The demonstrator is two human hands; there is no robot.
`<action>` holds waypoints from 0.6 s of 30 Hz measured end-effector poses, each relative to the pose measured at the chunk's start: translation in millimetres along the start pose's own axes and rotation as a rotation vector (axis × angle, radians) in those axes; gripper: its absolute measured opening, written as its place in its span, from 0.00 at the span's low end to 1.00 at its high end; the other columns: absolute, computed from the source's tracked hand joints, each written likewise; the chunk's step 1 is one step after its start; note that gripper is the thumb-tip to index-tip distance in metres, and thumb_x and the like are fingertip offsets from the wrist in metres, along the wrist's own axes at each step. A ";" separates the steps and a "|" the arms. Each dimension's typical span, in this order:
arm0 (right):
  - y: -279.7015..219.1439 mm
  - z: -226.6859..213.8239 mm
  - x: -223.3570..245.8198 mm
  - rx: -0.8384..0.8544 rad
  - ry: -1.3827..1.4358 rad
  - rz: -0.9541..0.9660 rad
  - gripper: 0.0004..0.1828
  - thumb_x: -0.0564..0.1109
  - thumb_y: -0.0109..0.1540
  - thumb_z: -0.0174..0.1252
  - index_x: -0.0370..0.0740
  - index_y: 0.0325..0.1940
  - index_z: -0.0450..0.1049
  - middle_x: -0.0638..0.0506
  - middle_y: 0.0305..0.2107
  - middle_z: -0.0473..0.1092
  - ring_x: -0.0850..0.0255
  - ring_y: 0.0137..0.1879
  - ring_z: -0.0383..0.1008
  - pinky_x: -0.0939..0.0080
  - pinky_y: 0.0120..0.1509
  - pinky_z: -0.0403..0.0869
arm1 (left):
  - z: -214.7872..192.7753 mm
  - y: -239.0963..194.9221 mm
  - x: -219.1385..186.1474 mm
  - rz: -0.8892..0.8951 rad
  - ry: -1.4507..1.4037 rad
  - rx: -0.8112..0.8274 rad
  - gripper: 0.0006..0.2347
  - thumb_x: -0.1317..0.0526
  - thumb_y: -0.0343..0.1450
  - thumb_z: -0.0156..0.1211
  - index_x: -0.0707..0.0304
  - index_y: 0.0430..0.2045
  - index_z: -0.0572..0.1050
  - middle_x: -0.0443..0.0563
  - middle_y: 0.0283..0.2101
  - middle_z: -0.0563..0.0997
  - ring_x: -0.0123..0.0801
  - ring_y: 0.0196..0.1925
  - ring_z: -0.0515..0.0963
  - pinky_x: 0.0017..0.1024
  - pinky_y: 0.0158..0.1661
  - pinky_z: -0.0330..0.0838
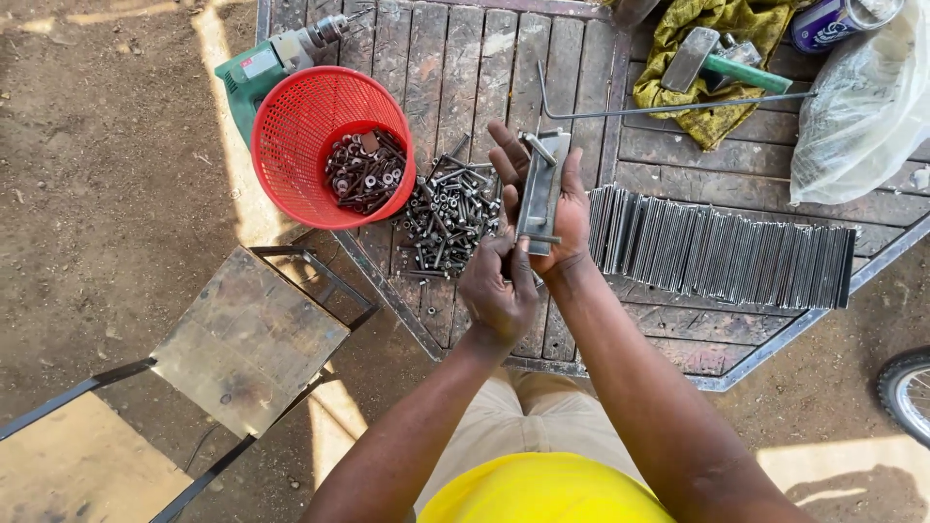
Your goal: A person is seen inserting metal bolts into brackets on a workshop table, preparing them for assembly.
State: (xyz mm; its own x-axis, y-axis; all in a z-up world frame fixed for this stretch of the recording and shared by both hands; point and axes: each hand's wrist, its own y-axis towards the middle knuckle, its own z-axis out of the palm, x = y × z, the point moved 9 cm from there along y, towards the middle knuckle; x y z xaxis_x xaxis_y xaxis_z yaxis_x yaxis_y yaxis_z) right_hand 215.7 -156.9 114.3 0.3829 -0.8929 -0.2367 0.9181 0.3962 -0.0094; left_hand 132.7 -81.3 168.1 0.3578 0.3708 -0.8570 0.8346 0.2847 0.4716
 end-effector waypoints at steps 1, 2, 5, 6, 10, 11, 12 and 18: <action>-1.9 -9.4 1.7 0.000 0.003 0.001 0.47 0.69 0.66 0.47 0.37 0.80 0.50 0.46 0.79 0.45 0.46 0.75 0.63 0.45 0.64 0.79 | -0.5 -4.0 6.5 0.000 0.004 0.001 0.02 0.71 0.69 0.64 0.71 0.29 0.77 0.57 0.21 0.77 0.47 0.20 0.80 0.31 0.19 0.71; -3.8 -25.1 7.5 -0.071 -0.134 -0.036 0.44 0.70 0.65 0.46 0.38 0.76 0.57 0.42 0.77 0.48 0.43 0.70 0.67 0.45 0.58 0.82 | -0.2 -8.0 11.8 0.018 0.001 0.007 0.01 0.71 0.69 0.64 0.71 0.29 0.77 0.57 0.21 0.77 0.49 0.21 0.80 0.32 0.20 0.71; -8.0 -35.4 17.4 -0.280 -0.416 -0.040 0.47 0.76 0.61 0.44 0.45 0.75 0.62 0.39 0.64 0.64 0.45 0.54 0.77 0.56 0.46 0.85 | 5.5 -7.3 7.5 0.130 0.054 0.033 0.01 0.71 0.69 0.64 0.71 0.28 0.78 0.56 0.22 0.78 0.49 0.21 0.79 0.34 0.21 0.72; -12.1 -39.7 17.0 -0.422 -0.551 0.002 0.52 0.81 0.58 0.41 0.50 0.77 0.60 0.39 0.53 0.76 0.52 0.43 0.83 0.66 0.40 0.85 | 6.5 -6.7 -1.0 0.220 0.123 0.051 0.02 0.71 0.69 0.65 0.70 0.28 0.78 0.55 0.23 0.78 0.47 0.21 0.79 0.34 0.22 0.72; -15.9 -29.7 24.3 -0.265 -0.436 -0.153 0.36 0.63 0.69 0.44 0.42 0.76 0.60 0.48 0.75 0.55 0.51 0.65 0.74 0.56 0.52 0.85 | 6.3 -3.6 -13.7 0.310 0.144 0.115 0.02 0.71 0.69 0.63 0.70 0.27 0.77 0.56 0.22 0.78 0.45 0.20 0.78 0.33 0.21 0.72; -16.3 -29.0 25.2 -0.222 -0.344 -0.150 0.34 0.59 0.70 0.45 0.40 0.77 0.58 0.48 0.76 0.53 0.52 0.69 0.70 0.53 0.56 0.83 | 8.3 -5.5 -15.1 0.329 0.160 0.128 0.02 0.69 0.69 0.64 0.70 0.28 0.78 0.55 0.24 0.79 0.44 0.22 0.79 0.33 0.22 0.72; -16.8 -28.2 26.4 -0.178 -0.251 -0.145 0.33 0.56 0.71 0.47 0.38 0.77 0.57 0.49 0.77 0.51 0.53 0.72 0.66 0.50 0.60 0.82 | 10.5 -7.6 -16.4 0.347 0.177 0.142 0.03 0.68 0.69 0.65 0.69 0.30 0.78 0.54 0.26 0.79 0.44 0.23 0.80 0.32 0.24 0.72; -12.3 -4.7 19.2 -0.117 -0.069 -0.130 0.35 0.55 0.70 0.47 0.35 0.77 0.55 0.44 0.75 0.53 0.49 0.74 0.64 0.40 0.67 0.77 | 9.9 26.5 -18.0 0.079 -0.047 0.150 0.10 0.64 0.74 0.56 0.74 0.42 0.79 0.56 0.21 0.77 0.33 0.17 0.72 0.25 0.20 0.67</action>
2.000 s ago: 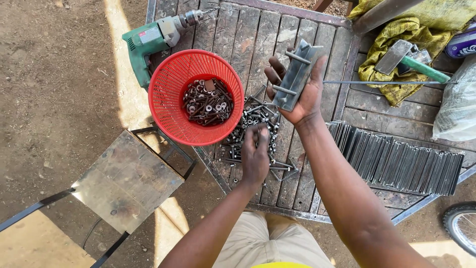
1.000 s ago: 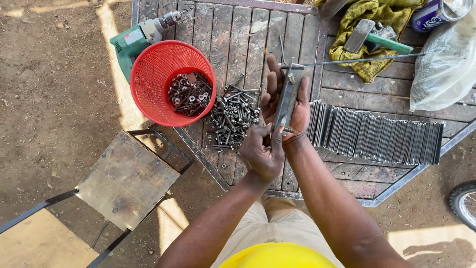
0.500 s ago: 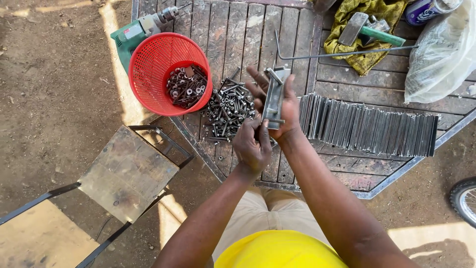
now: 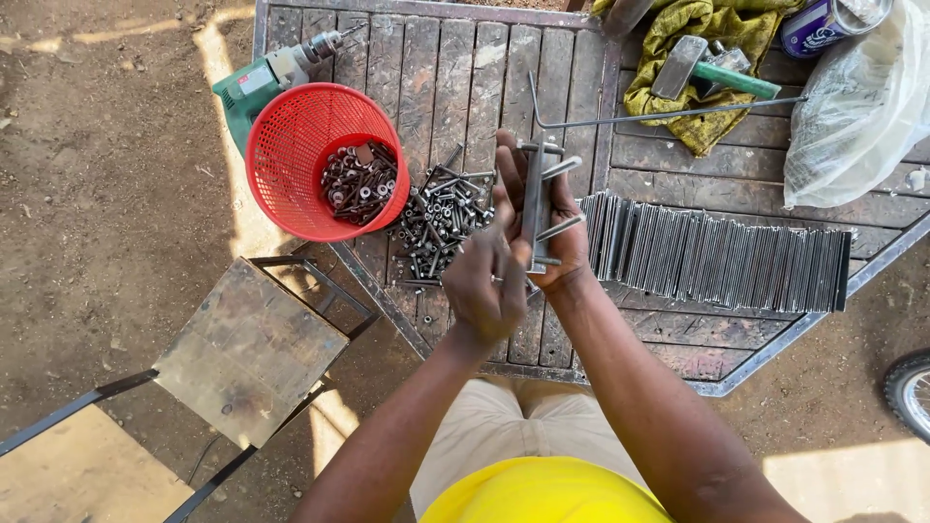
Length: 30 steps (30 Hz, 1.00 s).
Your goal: A person is seen inserting metal bolts into brackets on a workshop table, preparing them for assembly.
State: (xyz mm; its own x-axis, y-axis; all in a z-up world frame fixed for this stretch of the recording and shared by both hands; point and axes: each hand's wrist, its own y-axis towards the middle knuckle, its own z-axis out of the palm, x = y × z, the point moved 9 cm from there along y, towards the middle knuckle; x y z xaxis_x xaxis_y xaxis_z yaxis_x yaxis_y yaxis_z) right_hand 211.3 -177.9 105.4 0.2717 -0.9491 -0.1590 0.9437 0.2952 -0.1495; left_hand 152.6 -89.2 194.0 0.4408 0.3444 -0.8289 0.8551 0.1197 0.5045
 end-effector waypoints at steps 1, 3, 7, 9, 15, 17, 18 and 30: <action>0.4 3.0 -4.1 -0.003 0.002 -0.002 0.35 0.55 0.70 0.47 0.35 0.77 0.55 0.44 0.75 0.53 0.49 0.74 0.64 0.40 0.67 0.77 | -0.2 18.1 -6.1 -0.003 0.000 0.003 0.10 0.64 0.74 0.56 0.74 0.42 0.79 0.56 0.21 0.77 0.33 0.17 0.72 0.25 0.20 0.67; 2.5 2.4 -10.6 -0.083 -0.087 -0.018 0.35 0.59 0.70 0.46 0.37 0.76 0.58 0.46 0.74 0.56 0.53 0.77 0.60 0.43 0.78 0.67 | 7.0 53.8 -4.0 -0.154 0.058 0.091 0.18 0.60 0.78 0.51 0.81 0.55 0.71 0.68 0.29 0.80 0.44 0.26 0.78 0.34 0.29 0.70; 4.1 -10.4 -7.6 -0.097 -0.103 -0.011 0.35 0.58 0.70 0.46 0.36 0.76 0.58 0.43 0.73 0.57 0.51 0.77 0.60 0.41 0.79 0.65 | 21.6 63.9 22.5 -0.308 0.069 0.202 0.20 0.58 0.75 0.55 0.82 0.54 0.73 0.77 0.37 0.80 0.64 0.39 0.84 0.47 0.37 0.74; 5.7 -18.4 -4.7 -0.119 -0.131 -0.007 0.35 0.58 0.70 0.47 0.33 0.76 0.58 0.39 0.72 0.57 0.48 0.77 0.60 0.39 0.80 0.62 | 25.7 60.5 29.7 -0.335 0.088 0.216 0.21 0.57 0.73 0.60 0.77 0.55 0.74 0.76 0.37 0.80 0.66 0.40 0.83 0.50 0.38 0.74; 16.6 -30.1 5.2 -0.019 -0.297 -0.098 0.36 0.55 0.70 0.43 0.41 0.81 0.48 0.45 0.79 0.42 0.49 0.85 0.40 0.34 0.82 0.53 | 43.0 44.6 43.9 -0.438 0.041 0.411 0.33 0.56 0.62 0.71 0.51 0.66 0.68 0.61 0.41 0.77 0.58 0.40 0.83 0.51 0.42 0.79; 17.1 -18.6 0.2 -0.013 -0.294 -0.095 0.35 0.54 0.71 0.41 0.42 0.81 0.47 0.45 0.80 0.41 0.49 0.85 0.39 0.32 0.81 0.53 | 46.1 38.7 55.3 -0.476 0.043 0.385 0.30 0.59 0.64 0.68 0.52 0.65 0.69 0.57 0.39 0.76 0.52 0.39 0.82 0.47 0.42 0.78; 16.4 -12.5 -3.0 -0.006 -0.290 -0.091 0.35 0.53 0.71 0.40 0.42 0.81 0.46 0.44 0.80 0.40 0.48 0.85 0.38 0.31 0.80 0.54 | 46.0 34.6 61.9 -0.514 0.046 0.357 0.28 0.62 0.65 0.65 0.53 0.64 0.71 0.53 0.38 0.75 0.45 0.38 0.82 0.42 0.41 0.78; 10.5 -124.9 36.9 -0.655 -0.548 -0.243 0.13 0.50 0.65 0.64 0.43 0.50 0.80 0.37 0.39 0.79 0.47 0.41 0.84 0.48 0.44 0.83 | 46.4 17.8 140.2 -0.684 -0.244 0.182 0.29 0.68 0.61 0.58 0.61 0.63 0.72 0.58 0.37 0.76 0.31 0.38 0.75 0.30 0.38 0.74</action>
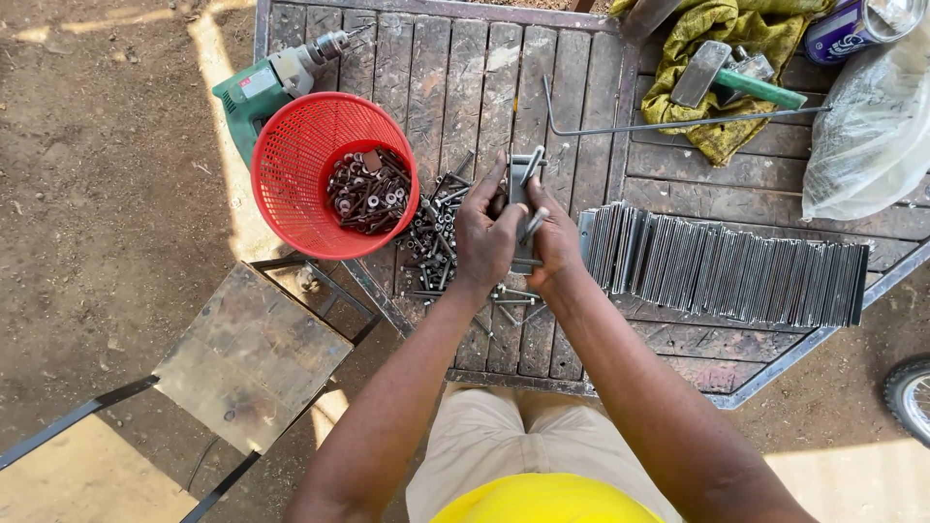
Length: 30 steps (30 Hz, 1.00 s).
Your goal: A person is seen inserting metal bolts into brackets on a workshop table, preparing them for assembly.
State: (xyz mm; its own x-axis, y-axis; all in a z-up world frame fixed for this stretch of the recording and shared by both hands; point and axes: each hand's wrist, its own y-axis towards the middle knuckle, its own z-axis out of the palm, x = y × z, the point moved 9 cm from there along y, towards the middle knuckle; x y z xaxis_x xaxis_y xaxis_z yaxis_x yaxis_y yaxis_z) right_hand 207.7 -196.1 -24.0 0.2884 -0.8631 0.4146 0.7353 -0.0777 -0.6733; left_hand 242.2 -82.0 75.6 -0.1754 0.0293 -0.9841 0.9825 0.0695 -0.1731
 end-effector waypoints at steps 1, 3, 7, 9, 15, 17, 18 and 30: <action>3.2 3.2 1.5 -0.001 -0.002 -0.002 0.13 0.50 0.65 0.64 0.43 0.50 0.80 0.37 0.39 0.79 0.47 0.41 0.84 0.48 0.44 0.83 | -0.3 3.3 -4.2 -0.001 -0.002 0.001 0.29 0.68 0.61 0.58 0.61 0.63 0.72 0.58 0.37 0.76 0.31 0.38 0.75 0.30 0.38 0.74; 9.0 7.5 8.4 -0.024 -0.113 -0.070 0.12 0.50 0.64 0.65 0.46 0.50 0.80 0.40 0.38 0.80 0.51 0.40 0.85 0.53 0.42 0.83 | -0.9 9.0 -11.8 -0.001 0.016 0.017 0.29 0.68 0.62 0.58 0.59 0.63 0.72 0.62 0.39 0.77 0.37 0.41 0.79 0.33 0.41 0.76; 19.2 32.8 26.5 -0.064 -0.241 -0.153 0.09 0.47 0.63 0.67 0.45 0.46 0.80 0.46 0.36 0.80 0.56 0.40 0.84 0.60 0.45 0.82 | -1.9 37.9 4.7 -0.008 0.132 -0.014 0.27 0.65 0.63 0.61 0.53 0.62 0.73 0.48 0.26 0.70 0.31 0.30 0.73 0.34 0.35 0.72; 40.3 38.3 30.4 -0.048 -0.310 -0.179 0.09 0.47 0.64 0.67 0.45 0.47 0.81 0.49 0.35 0.80 0.58 0.41 0.83 0.61 0.46 0.82 | 0.2 54.7 16.1 -0.026 0.184 -0.013 0.26 0.63 0.66 0.60 0.46 0.63 0.73 0.49 0.24 0.70 0.33 0.30 0.77 0.36 0.35 0.72; 186.4 2.5 17.5 -0.031 -0.398 -0.207 0.09 0.47 0.63 0.69 0.46 0.47 0.82 0.49 0.34 0.80 0.60 0.39 0.82 0.59 0.46 0.83 | 9.1 113.5 58.5 -0.125 0.181 -0.110 0.25 0.62 0.67 0.61 0.39 0.61 0.74 0.43 0.18 0.67 0.30 0.24 0.72 0.31 0.29 0.68; 226.0 -3.4 13.2 -0.029 -0.435 -0.221 0.10 0.46 0.63 0.68 0.46 0.48 0.82 0.50 0.34 0.80 0.61 0.39 0.81 0.58 0.46 0.82 | 7.3 133.5 64.2 -0.134 0.205 -0.123 0.24 0.62 0.66 0.60 0.38 0.60 0.75 0.42 0.18 0.67 0.30 0.24 0.72 0.32 0.30 0.70; 245.1 -7.4 9.7 -0.027 -0.470 -0.233 0.10 0.46 0.64 0.67 0.46 0.49 0.81 0.51 0.34 0.79 0.62 0.38 0.80 0.57 0.45 0.82 | 4.9 142.2 68.5 -0.143 0.232 -0.136 0.24 0.62 0.65 0.59 0.38 0.59 0.75 0.41 0.18 0.67 0.30 0.24 0.73 0.34 0.31 0.71; 312.9 41.1 25.8 0.042 -0.878 -0.669 0.09 0.37 0.63 0.61 0.36 0.48 0.75 0.45 0.43 0.78 0.55 0.49 0.79 0.59 0.59 0.80 | 22.4 255.3 176.1 0.056 0.156 -0.132 0.25 0.62 0.67 0.54 0.43 0.63 0.71 0.45 0.64 0.77 0.15 0.14 0.60 0.20 0.17 0.58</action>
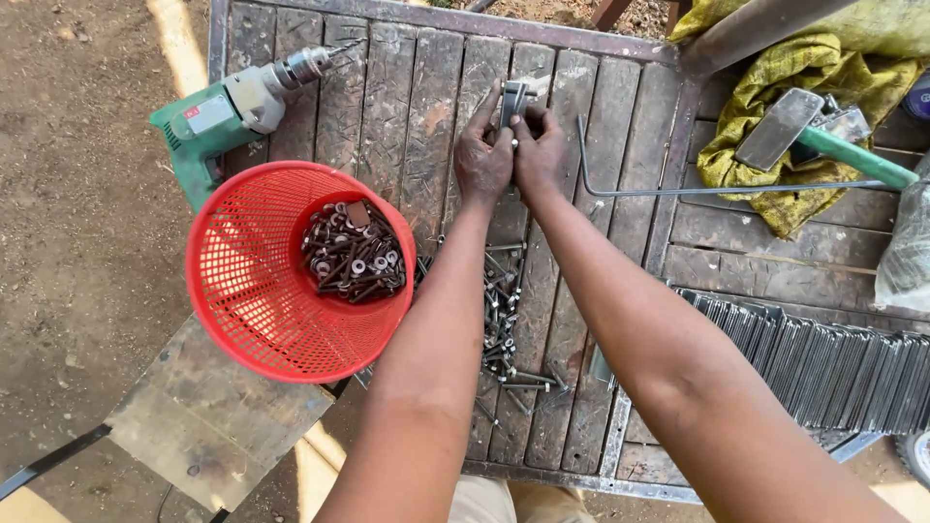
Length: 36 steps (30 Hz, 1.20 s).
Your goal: A person is seen inserting metal bolts into brackets on a workshop table, preparing them for assembly.
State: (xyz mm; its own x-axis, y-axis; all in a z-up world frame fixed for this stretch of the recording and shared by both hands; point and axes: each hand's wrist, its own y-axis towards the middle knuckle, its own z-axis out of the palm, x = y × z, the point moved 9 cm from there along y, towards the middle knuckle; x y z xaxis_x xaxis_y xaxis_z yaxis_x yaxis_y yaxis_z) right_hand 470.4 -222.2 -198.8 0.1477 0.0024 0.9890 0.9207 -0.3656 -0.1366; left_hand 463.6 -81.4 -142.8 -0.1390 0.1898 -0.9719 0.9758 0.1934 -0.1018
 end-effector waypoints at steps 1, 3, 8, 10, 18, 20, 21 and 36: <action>-2.8 2.5 13.8 0.001 0.003 0.000 0.09 0.37 0.63 0.61 0.36 0.48 0.75 0.45 0.43 0.78 0.55 0.49 0.79 0.59 0.59 0.80 | -1.0 5.5 8.3 0.002 0.002 -0.001 0.25 0.62 0.67 0.54 0.43 0.63 0.71 0.45 0.64 0.77 0.15 0.14 0.60 0.20 0.17 0.58; -12.2 2.5 36.0 -0.006 -0.335 0.066 0.05 0.42 0.64 0.61 0.41 0.44 0.75 0.48 0.39 0.79 0.56 0.45 0.81 0.56 0.51 0.83 | 1.8 11.9 19.4 0.059 0.011 0.043 0.24 0.64 0.68 0.51 0.48 0.63 0.69 0.53 0.65 0.76 0.19 0.25 0.82 0.21 0.30 0.81; -11.4 -7.9 38.0 -0.117 -0.704 -0.253 0.13 0.56 0.58 0.69 0.50 0.42 0.78 0.52 0.40 0.64 0.57 0.47 0.67 0.53 0.50 0.66 | -19.7 15.8 10.5 -0.207 0.278 0.121 0.22 0.61 0.69 0.55 0.38 0.60 0.71 0.52 0.59 0.81 0.26 0.21 0.78 0.27 0.21 0.74; -10.7 -7.1 35.8 -0.087 -0.674 -0.306 0.16 0.55 0.58 0.71 0.48 0.44 0.77 0.51 0.40 0.65 0.59 0.44 0.67 0.58 0.46 0.68 | -20.5 21.2 23.6 -0.290 0.377 0.132 0.23 0.60 0.68 0.59 0.31 0.59 0.72 0.51 0.63 0.78 0.28 0.22 0.80 0.30 0.22 0.74; -24.2 -12.1 57.5 0.036 -0.749 -0.213 0.13 0.56 0.67 0.61 0.54 0.54 0.77 0.50 0.37 0.70 0.45 0.46 0.77 0.43 0.50 0.75 | -24.1 23.3 84.4 -0.452 0.141 -0.177 0.16 0.54 0.60 0.71 0.34 0.42 0.84 0.43 0.26 0.82 0.34 0.37 0.86 0.35 0.43 0.80; -22.4 -14.4 48.6 0.041 -0.742 -0.193 0.13 0.53 0.67 0.58 0.55 0.55 0.77 0.47 0.41 0.71 0.41 0.49 0.76 0.40 0.53 0.75 | -33.8 18.2 74.3 -0.453 0.085 -0.228 0.14 0.55 0.62 0.68 0.37 0.41 0.84 0.44 0.25 0.81 0.33 0.35 0.85 0.35 0.42 0.79; -23.4 -16.4 42.5 0.049 -0.739 -0.168 0.13 0.51 0.68 0.56 0.55 0.57 0.77 0.45 0.44 0.72 0.37 0.53 0.75 0.38 0.56 0.75 | -40.5 12.5 70.3 -0.458 0.030 -0.277 0.11 0.57 0.65 0.64 0.39 0.40 0.85 0.45 0.24 0.80 0.33 0.32 0.84 0.35 0.41 0.78; -186.5 -83.1 85.7 0.096 -0.486 0.051 0.14 0.43 0.71 0.54 0.44 0.61 0.73 0.45 0.47 0.68 0.51 0.53 0.72 0.54 0.54 0.76 | -60.7 -153.9 -72.2 -0.204 0.084 -0.153 0.12 0.69 0.72 0.47 0.63 0.44 0.78 0.53 0.35 0.75 0.37 0.33 0.77 0.34 0.38 0.77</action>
State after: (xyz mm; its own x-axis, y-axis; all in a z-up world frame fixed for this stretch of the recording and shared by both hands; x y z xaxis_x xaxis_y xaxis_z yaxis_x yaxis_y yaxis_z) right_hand 281.4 -231.2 -83.9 0.3235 0.4290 0.8434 0.9337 -0.2892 -0.2111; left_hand 313.2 -66.4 -44.1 -0.3499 0.2096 -0.9130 0.8902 0.3779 -0.2544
